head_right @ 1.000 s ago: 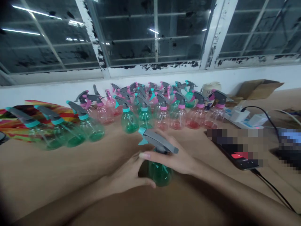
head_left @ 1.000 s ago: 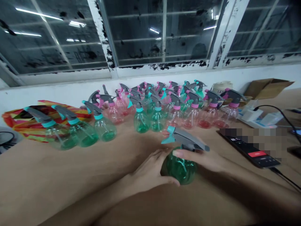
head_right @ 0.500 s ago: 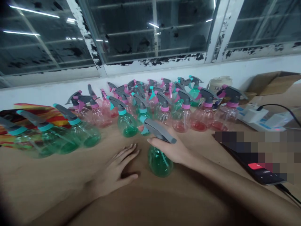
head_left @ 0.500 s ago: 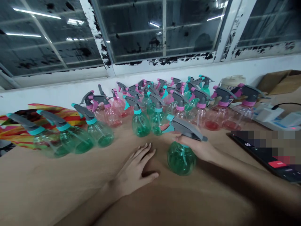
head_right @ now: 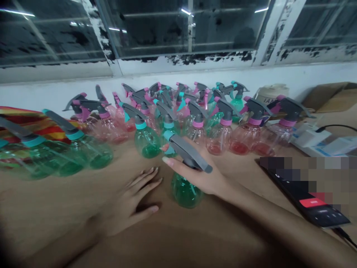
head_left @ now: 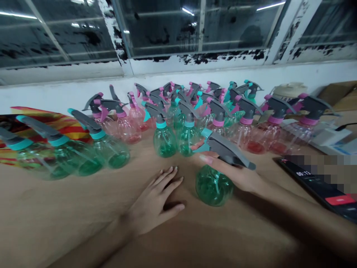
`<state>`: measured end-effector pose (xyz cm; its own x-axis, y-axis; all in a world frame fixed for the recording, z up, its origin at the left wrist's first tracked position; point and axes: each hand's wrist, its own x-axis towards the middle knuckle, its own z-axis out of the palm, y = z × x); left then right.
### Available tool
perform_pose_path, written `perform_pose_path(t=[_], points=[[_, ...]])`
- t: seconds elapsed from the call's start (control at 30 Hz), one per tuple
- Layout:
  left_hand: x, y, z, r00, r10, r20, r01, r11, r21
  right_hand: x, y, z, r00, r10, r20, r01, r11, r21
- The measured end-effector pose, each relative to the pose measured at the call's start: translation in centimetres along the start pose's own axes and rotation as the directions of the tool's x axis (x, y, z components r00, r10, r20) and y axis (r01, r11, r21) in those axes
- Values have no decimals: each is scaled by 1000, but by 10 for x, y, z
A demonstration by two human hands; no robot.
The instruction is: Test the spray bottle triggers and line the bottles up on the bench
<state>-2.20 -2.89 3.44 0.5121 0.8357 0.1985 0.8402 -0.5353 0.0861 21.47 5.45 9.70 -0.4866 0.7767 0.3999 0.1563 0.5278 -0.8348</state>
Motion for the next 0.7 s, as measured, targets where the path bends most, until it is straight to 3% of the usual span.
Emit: perform_pose_path(t=[0.13,0.37,0.7], points=[[0,0,0,1000,-5,1,5,1000,6,0,2,0,998,13,60,-15,999,43],[1,1,-1,1000,-11,3,11,1000,1,-4,7,1,998,52,30,-55,996,77],[-2,-2,3,999,-2,-38,0,999,-35,4,-16,4,998,55,-29,-56,998,-10]])
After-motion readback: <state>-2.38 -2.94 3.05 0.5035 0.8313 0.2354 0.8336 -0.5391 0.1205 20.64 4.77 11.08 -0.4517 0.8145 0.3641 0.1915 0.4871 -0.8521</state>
